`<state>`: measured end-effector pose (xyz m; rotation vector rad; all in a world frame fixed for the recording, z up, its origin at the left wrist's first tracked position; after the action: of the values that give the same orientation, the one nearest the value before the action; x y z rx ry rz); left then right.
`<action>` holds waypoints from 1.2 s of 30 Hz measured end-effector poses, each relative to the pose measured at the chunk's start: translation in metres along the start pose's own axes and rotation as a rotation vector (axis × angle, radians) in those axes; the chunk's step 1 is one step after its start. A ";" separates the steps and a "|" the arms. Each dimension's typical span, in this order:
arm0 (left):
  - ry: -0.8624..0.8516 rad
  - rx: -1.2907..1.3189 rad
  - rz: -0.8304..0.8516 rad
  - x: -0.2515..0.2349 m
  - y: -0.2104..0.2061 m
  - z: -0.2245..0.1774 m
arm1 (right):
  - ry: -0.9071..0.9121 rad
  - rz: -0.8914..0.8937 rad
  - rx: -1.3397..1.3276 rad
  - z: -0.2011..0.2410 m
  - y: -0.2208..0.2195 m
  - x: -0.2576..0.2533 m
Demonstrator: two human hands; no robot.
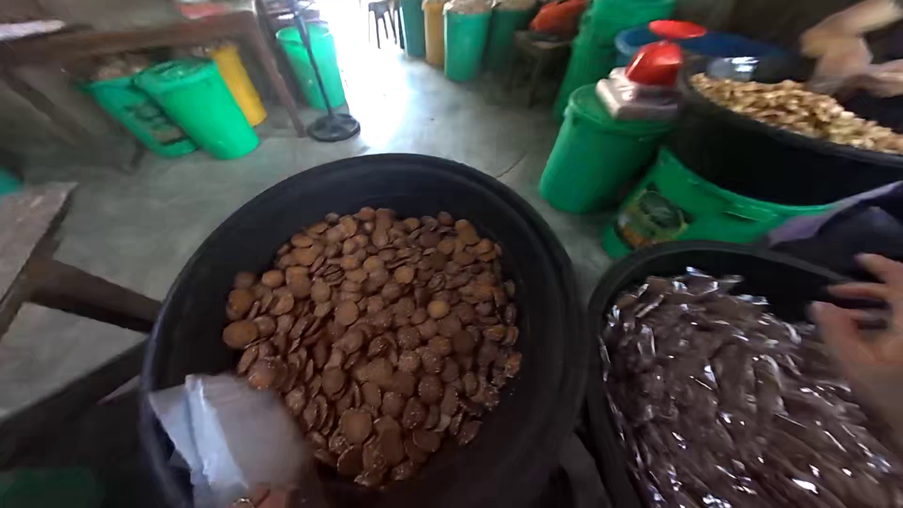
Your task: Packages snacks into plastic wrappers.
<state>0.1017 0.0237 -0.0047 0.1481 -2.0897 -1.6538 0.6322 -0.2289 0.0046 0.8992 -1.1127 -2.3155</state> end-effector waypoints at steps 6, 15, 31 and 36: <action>0.100 0.014 -0.160 0.005 -0.003 0.023 | 0.479 0.585 -0.068 0.214 -0.142 -0.018; 0.208 1.062 -0.145 -0.030 0.009 0.040 | -0.029 0.920 0.241 0.258 -0.293 -0.058; 0.387 0.540 -0.874 -0.135 0.088 0.137 | 0.286 1.025 0.400 0.297 -0.280 0.007; 0.476 0.623 -1.081 -0.109 0.101 0.154 | 0.211 1.035 0.353 0.283 -0.285 0.000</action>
<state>0.1537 0.2277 0.0337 1.9199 -2.1305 -1.1029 0.4079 0.0903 -0.0905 0.4608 -1.4465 -1.1840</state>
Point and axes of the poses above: each hand's wrist, its own x-axis away from the middle knuckle, its own y-axis out of the back of the hand, z = x × y, the point moved 7 cm from there along -x, towards the middle knuckle, and after that the axes turned 7 degrees about -x, right-handed, at the moved point
